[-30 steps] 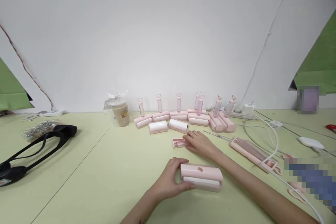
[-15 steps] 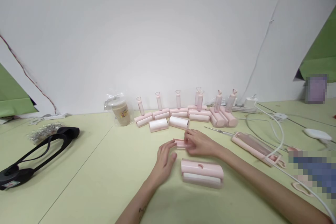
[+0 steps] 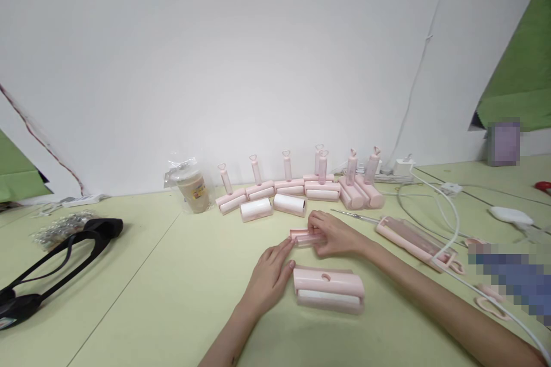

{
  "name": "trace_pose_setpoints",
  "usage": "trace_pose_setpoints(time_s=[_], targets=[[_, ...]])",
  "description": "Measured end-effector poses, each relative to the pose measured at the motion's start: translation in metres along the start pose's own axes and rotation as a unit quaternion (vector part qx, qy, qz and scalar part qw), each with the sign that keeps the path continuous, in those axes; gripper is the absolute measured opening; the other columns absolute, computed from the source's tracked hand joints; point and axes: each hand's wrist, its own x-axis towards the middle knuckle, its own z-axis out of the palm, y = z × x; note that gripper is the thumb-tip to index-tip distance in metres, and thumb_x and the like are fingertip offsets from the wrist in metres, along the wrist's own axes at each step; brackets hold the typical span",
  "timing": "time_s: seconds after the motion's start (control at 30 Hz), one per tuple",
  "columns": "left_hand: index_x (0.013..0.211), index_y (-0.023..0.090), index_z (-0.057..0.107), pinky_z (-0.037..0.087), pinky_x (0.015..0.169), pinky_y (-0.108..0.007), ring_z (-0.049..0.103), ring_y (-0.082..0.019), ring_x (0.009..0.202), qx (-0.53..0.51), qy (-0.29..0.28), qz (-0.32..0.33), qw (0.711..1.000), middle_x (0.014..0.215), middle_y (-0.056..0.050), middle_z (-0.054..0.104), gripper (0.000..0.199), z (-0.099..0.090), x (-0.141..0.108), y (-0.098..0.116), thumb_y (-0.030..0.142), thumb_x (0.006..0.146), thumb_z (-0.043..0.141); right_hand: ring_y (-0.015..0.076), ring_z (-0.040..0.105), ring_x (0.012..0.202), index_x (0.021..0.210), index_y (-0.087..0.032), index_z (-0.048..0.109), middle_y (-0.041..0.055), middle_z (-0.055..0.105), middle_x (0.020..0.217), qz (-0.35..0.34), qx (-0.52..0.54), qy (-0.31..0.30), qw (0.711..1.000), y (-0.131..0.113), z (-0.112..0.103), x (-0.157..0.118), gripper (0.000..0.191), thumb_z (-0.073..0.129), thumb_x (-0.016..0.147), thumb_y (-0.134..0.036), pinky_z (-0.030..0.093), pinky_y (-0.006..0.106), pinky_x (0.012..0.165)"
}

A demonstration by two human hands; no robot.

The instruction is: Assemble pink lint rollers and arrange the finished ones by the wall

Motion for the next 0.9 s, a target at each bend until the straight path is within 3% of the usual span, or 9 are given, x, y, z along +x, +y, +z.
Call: trace_pose_setpoints(time_s=[0.13,0.27,0.33,0.4,0.47,0.53,0.63,0.9], targets=[[0.134,0.027,0.024,0.026,0.103,-0.038,0.030,-0.020,0.124,-0.069,0.034,-0.033,0.997,0.137,-0.003,0.035,0.048,0.002,-0.002,-0.006,0.040,0.089,0.034,0.0178,0.047,0.065,0.076,-0.020,0.047,0.0004,0.054,0.071,0.021,0.019,0.020,0.999,0.000,0.001,-0.002,0.019,0.054,0.060,-0.014,0.036,0.030,0.065],[0.133,0.025,0.020,0.024,0.103,-0.041,0.028,-0.022,0.125,-0.124,0.058,-0.056,0.989,0.139,-0.008,0.026,0.052,0.002,-0.005,-0.011,0.040,0.087,0.038,0.0194,0.053,0.079,0.088,-0.021,0.046,0.0029,0.059,0.087,0.047,0.078,0.050,0.995,-0.002,0.005,0.004,0.017,0.051,0.073,-0.024,0.040,0.031,0.072],[0.131,0.022,0.023,0.024,0.103,-0.042,0.029,-0.023,0.124,-0.155,0.051,-0.043,0.986,0.136,-0.010,0.028,0.054,0.000,-0.009,-0.007,0.042,0.084,0.043,0.0187,0.054,0.086,0.099,-0.021,0.042,0.0052,0.058,0.093,0.067,0.109,0.068,0.990,-0.004,-0.002,0.007,0.018,0.039,0.083,-0.030,0.041,0.031,0.074],[0.127,0.021,0.028,0.027,0.101,-0.041,0.032,-0.025,0.121,-0.192,0.023,-0.034,0.980,0.133,-0.010,0.033,0.067,-0.001,-0.014,0.001,0.041,0.072,0.060,0.0183,0.054,0.090,0.104,-0.019,0.043,0.0066,0.057,0.096,0.073,0.130,0.061,0.987,-0.010,-0.019,0.006,0.025,0.034,0.087,-0.036,0.042,0.031,0.076],[0.124,0.022,0.032,0.032,0.098,-0.038,0.037,-0.026,0.117,-0.223,-0.019,-0.048,0.973,0.126,-0.008,0.041,0.074,0.001,-0.017,0.011,0.034,0.061,0.070,0.0182,0.054,0.088,0.100,-0.020,0.050,0.0053,0.058,0.097,0.064,0.142,0.023,0.988,-0.020,-0.043,0.000,0.028,0.044,0.082,-0.041,0.043,0.028,0.072],[0.118,0.022,0.039,0.035,0.094,-0.035,0.044,-0.024,0.110,-0.233,-0.045,-0.070,0.969,0.119,-0.006,0.048,0.065,0.004,-0.018,0.019,0.029,0.062,0.070,0.0159,0.055,0.072,0.090,-0.022,0.059,0.0012,0.061,0.084,0.050,0.141,-0.043,0.988,-0.033,-0.068,-0.010,0.025,0.055,0.075,-0.041,0.042,0.024,0.060],[0.111,0.021,0.046,0.036,0.092,-0.034,0.047,-0.022,0.105,-0.234,-0.047,-0.087,0.967,0.114,-0.006,0.050,0.051,0.009,-0.017,0.023,0.030,0.065,0.067,0.0126,0.051,0.058,0.084,-0.023,0.061,-0.0012,0.059,0.070,0.031,0.074,-0.139,0.987,-0.053,-0.094,-0.024,0.015,0.055,0.074,-0.031,0.035,0.021,0.049],[0.111,0.022,0.046,0.037,0.090,-0.033,0.046,-0.023,0.105,-0.255,-0.053,-0.090,0.961,0.114,-0.004,0.050,0.053,0.009,-0.015,0.019,0.033,0.064,0.068,0.0144,0.053,0.058,0.079,-0.024,0.057,0.0005,0.059,0.076,0.016,-0.059,-0.241,0.968,-0.093,-0.103,-0.018,0.008,0.050,0.074,-0.024,0.028,0.022,0.044]])
